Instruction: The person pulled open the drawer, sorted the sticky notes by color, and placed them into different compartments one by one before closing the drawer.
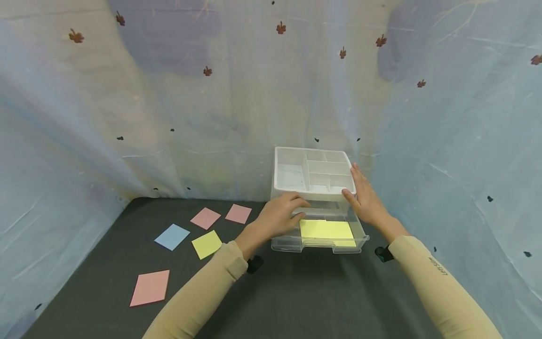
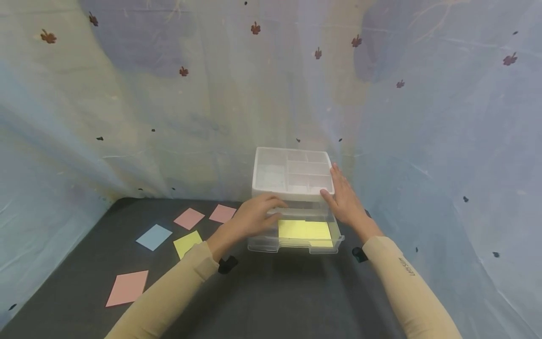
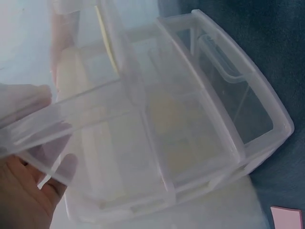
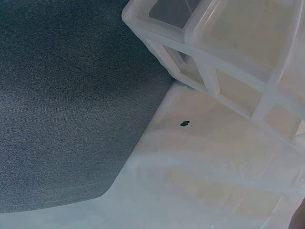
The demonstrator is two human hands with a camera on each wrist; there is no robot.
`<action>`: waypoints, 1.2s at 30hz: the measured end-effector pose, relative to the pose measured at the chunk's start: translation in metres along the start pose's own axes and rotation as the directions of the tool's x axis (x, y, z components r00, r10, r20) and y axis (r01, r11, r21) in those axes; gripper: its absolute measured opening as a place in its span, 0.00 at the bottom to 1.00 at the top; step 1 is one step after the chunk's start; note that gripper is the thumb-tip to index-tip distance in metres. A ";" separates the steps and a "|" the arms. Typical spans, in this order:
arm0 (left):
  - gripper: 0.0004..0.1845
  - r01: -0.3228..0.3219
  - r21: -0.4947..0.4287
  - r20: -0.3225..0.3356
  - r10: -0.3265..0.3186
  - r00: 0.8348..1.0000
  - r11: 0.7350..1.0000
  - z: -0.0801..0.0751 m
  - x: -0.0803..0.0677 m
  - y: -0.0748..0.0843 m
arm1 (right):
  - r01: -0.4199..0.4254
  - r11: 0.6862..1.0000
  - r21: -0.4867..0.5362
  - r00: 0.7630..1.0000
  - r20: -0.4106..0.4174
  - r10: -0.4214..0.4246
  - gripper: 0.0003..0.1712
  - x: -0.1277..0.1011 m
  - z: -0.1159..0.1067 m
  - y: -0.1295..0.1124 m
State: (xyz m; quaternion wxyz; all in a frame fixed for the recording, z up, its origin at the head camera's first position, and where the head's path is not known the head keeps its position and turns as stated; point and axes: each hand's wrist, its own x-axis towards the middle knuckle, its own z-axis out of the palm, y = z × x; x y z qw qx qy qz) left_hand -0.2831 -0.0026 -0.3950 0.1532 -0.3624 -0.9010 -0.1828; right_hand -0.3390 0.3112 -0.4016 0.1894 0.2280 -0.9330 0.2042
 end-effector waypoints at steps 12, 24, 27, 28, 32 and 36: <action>0.16 0.011 -0.150 -0.202 -0.041 0.978 0.989 -0.017 -0.027 -0.018 | -0.007 1.000 -0.003 1.000 -0.002 0.007 0.47 0.000 0.001 0.001; 0.18 0.137 -0.232 -0.227 -0.190 0.955 0.963 -0.025 -0.054 -0.045 | 0.003 1.000 -0.007 1.000 -0.009 -0.004 0.47 0.000 0.002 0.001; 0.17 0.167 -0.245 -0.231 -0.225 0.947 0.955 -0.027 -0.061 -0.054 | -0.001 1.000 -0.001 1.000 -0.006 0.001 0.47 0.001 0.001 0.001; 0.17 0.177 -0.246 -0.231 -0.235 0.944 0.953 -0.027 -0.063 -0.057 | -0.003 1.000 -0.002 1.000 -0.005 0.003 0.47 0.001 0.001 0.002; 0.18 0.212 -0.267 -0.221 -0.274 0.936 0.940 -0.029 -0.072 -0.069 | -0.007 1.000 -0.006 1.000 -0.004 0.007 0.47 0.002 0.002 0.002; 0.19 0.254 -0.268 -0.204 -0.312 0.928 0.929 -0.028 -0.083 -0.084 | -0.004 1.000 -0.014 1.000 -0.009 0.004 0.47 0.002 0.002 0.002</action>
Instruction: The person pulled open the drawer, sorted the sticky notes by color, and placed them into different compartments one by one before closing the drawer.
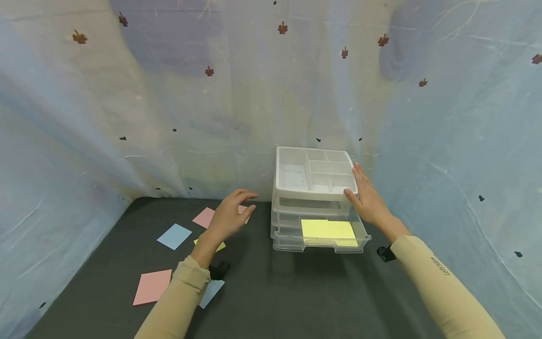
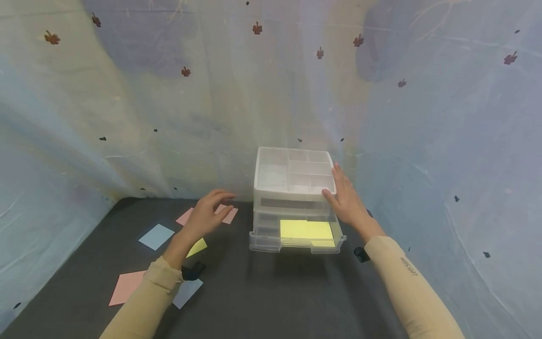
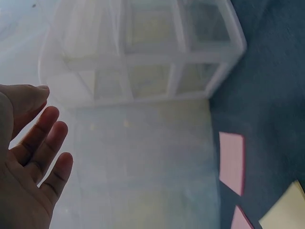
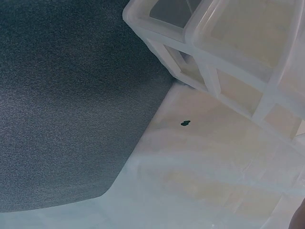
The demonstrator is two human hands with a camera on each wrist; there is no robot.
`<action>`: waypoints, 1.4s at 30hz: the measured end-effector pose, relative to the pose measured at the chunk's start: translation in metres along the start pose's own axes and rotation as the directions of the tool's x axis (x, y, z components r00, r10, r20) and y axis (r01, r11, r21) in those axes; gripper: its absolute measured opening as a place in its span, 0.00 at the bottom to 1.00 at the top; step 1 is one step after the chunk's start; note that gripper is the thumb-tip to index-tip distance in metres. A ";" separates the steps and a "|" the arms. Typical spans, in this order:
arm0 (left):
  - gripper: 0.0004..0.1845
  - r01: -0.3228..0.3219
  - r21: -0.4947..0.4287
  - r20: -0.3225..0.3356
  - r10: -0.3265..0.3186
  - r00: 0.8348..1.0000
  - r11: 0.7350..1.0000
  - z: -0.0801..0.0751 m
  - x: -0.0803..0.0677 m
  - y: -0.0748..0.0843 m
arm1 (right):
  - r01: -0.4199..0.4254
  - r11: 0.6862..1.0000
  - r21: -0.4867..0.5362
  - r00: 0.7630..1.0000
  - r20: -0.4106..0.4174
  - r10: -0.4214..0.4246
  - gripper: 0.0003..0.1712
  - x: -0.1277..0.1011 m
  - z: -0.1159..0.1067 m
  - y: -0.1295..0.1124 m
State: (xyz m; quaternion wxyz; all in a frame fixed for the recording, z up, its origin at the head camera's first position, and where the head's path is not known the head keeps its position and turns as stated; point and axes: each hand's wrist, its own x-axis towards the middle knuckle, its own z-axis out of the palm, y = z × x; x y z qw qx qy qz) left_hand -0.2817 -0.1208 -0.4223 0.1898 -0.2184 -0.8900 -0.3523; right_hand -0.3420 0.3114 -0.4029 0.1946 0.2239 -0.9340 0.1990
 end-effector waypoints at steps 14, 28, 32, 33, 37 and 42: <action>0.17 0.122 0.080 0.043 -0.126 0.991 0.989 -0.014 -0.024 -0.064 | 0.008 1.000 0.007 1.000 0.002 -0.008 0.47 -0.001 -0.001 -0.001; 0.16 0.202 0.245 0.142 -0.242 0.960 0.948 -0.016 -0.052 -0.115 | 0.000 1.000 0.001 1.000 0.008 0.000 0.47 -0.001 0.000 -0.001; 0.17 0.201 0.272 0.165 -0.251 0.954 0.941 -0.018 -0.059 -0.124 | 0.000 1.000 -0.002 1.000 0.006 0.000 0.47 -0.001 0.000 -0.001; 0.16 0.197 0.278 0.175 -0.251 0.952 0.940 -0.019 -0.061 -0.126 | 0.001 1.000 -0.004 1.000 0.005 -0.001 0.47 -0.001 0.001 -0.001; 0.16 0.183 0.323 0.212 -0.259 0.942 0.928 -0.020 -0.069 -0.135 | 0.004 1.000 0.006 1.000 0.004 -0.004 0.47 -0.001 0.001 0.001; 0.18 0.207 0.359 0.237 -0.304 0.923 0.910 -0.020 -0.079 -0.143 | 0.014 1.000 0.005 1.000 0.000 -0.014 0.47 -0.001 0.000 0.002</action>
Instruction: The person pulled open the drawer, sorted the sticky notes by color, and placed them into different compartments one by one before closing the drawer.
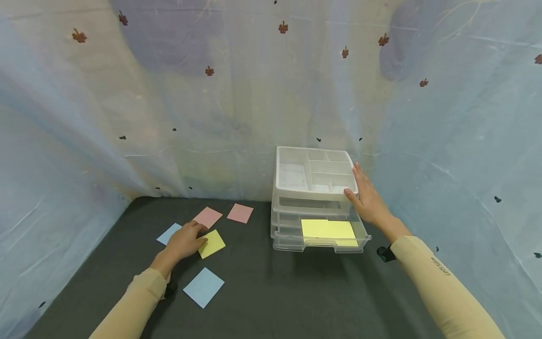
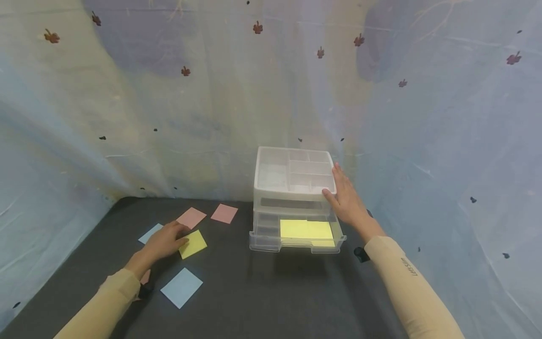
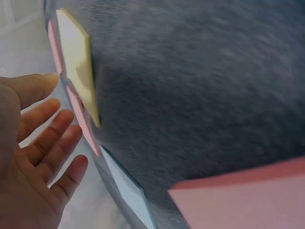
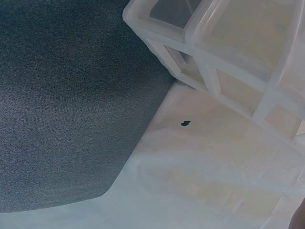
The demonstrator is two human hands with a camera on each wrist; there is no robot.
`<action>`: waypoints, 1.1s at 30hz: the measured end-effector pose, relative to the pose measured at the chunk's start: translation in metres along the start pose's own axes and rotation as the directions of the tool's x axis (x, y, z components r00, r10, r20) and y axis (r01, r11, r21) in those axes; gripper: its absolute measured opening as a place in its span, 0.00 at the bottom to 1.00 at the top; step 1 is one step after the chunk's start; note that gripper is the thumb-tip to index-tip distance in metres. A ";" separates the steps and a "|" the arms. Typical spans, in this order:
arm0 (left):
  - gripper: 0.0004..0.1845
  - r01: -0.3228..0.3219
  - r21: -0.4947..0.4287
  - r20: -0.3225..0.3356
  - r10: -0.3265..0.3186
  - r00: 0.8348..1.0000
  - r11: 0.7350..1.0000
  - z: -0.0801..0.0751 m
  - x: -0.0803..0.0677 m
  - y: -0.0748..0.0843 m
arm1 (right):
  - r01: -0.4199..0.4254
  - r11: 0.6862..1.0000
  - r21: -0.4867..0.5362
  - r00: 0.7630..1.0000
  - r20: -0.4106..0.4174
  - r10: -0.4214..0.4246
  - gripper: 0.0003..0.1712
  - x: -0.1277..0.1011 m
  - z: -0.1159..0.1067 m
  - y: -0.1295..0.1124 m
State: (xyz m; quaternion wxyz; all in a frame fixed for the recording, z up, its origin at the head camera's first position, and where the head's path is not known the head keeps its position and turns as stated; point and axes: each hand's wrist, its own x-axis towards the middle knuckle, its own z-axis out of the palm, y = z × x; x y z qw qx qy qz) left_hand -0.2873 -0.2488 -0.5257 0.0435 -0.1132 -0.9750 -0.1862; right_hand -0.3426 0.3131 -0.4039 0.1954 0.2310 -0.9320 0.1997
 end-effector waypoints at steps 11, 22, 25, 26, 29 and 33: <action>0.29 -0.013 0.068 0.027 0.011 1.000 0.998 0.009 -0.011 -0.009 | -0.009 1.000 -0.010 1.000 0.003 0.009 0.47 0.000 0.001 0.001; 0.34 0.012 0.030 0.046 -0.014 0.999 0.999 0.013 -0.012 -0.007 | -0.010 1.000 -0.008 1.000 0.004 0.010 0.47 0.001 -0.001 -0.001; 0.34 0.034 0.006 0.046 -0.034 0.998 0.999 0.014 -0.012 -0.007 | -0.009 1.000 -0.010 1.000 0.002 0.009 0.47 0.000 -0.001 -0.001; 0.34 0.037 -0.005 0.045 -0.037 0.998 0.999 0.013 -0.012 -0.007 | -0.009 1.000 -0.010 1.000 0.003 0.009 0.47 0.000 -0.001 -0.001; 0.34 0.063 -0.049 0.045 -0.061 0.997 0.997 0.013 -0.011 -0.007 | -0.008 1.000 -0.008 1.000 0.002 0.008 0.47 0.000 -0.002 -0.002; 0.36 0.103 -0.109 0.051 -0.098 0.994 0.989 0.012 -0.009 -0.008 | -0.011 1.000 -0.008 1.000 0.004 0.011 0.47 0.001 -0.001 -0.002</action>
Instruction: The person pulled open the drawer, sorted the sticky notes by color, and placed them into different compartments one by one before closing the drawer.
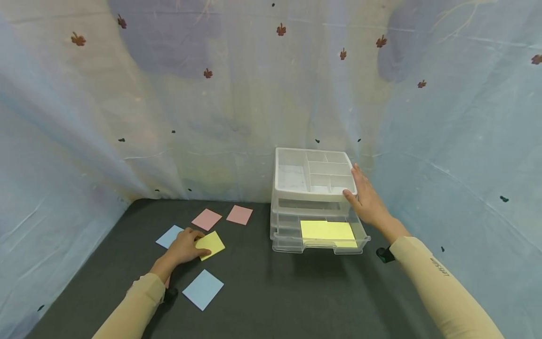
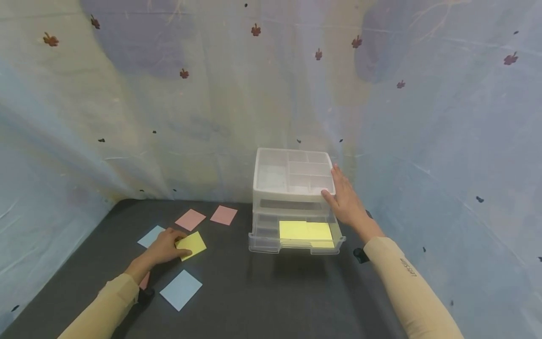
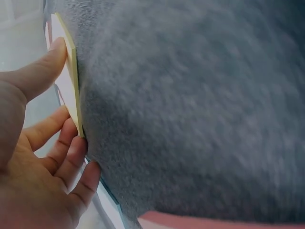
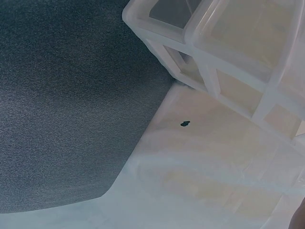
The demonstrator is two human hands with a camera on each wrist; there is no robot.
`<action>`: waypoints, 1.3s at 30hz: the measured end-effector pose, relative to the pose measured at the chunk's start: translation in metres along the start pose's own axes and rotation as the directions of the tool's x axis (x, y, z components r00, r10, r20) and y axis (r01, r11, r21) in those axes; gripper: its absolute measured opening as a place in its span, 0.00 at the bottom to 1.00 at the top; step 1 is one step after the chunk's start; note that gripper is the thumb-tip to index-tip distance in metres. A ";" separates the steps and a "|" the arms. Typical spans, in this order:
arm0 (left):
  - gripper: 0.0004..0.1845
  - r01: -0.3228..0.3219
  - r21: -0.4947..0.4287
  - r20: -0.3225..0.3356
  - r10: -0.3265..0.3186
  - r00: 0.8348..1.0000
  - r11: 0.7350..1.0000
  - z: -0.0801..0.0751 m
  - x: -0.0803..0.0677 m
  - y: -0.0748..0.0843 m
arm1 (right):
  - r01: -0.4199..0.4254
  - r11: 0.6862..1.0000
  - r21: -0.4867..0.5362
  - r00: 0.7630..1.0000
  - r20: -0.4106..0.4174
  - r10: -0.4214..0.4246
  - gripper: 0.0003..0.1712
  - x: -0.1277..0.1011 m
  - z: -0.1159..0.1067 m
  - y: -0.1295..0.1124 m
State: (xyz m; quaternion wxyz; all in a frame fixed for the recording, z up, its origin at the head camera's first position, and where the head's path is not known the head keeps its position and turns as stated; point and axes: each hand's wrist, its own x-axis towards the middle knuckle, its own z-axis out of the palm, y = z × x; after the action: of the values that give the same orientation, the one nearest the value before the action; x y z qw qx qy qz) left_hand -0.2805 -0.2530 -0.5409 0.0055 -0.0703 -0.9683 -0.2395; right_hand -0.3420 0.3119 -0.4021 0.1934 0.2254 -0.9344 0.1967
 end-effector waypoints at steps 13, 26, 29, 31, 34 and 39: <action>0.37 0.057 -0.162 0.003 -0.058 0.998 0.985 0.004 0.006 -0.002 | 0.002 1.000 0.011 1.000 0.001 -0.002 0.47 0.000 0.001 0.001; 0.25 0.028 -0.281 -0.071 -0.050 0.996 0.959 0.006 0.003 0.003 | -0.007 1.000 0.005 1.000 0.003 0.007 0.47 -0.003 0.001 0.000; 0.19 0.010 -0.289 -0.107 -0.043 0.993 0.957 0.005 0.001 0.004 | -0.009 1.000 0.006 1.000 0.006 0.009 0.47 -0.003 0.000 0.000; 0.17 0.005 -0.299 -0.122 -0.043 0.992 0.954 0.004 -0.001 0.004 | -0.006 1.000 0.004 1.000 0.004 0.006 0.47 -0.002 0.000 0.000; 0.15 0.003 -0.321 -0.140 -0.050 0.989 0.947 0.002 -0.002 0.007 | 0.002 1.000 0.000 1.000 -0.003 -0.002 0.47 -0.001 0.000 0.000; 0.13 0.008 -0.355 -0.153 -0.066 0.986 0.935 -0.002 -0.005 0.013 | 0.009 1.000 0.002 1.000 -0.003 -0.009 0.47 0.000 0.000 -0.001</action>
State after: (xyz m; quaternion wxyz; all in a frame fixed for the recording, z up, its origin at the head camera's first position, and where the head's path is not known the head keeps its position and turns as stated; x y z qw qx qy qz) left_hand -0.2738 -0.2429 -0.5335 0.0674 -0.0319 -0.9071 -0.4143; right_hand -0.3412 0.3115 -0.4019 0.1957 0.2297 -0.9327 0.1973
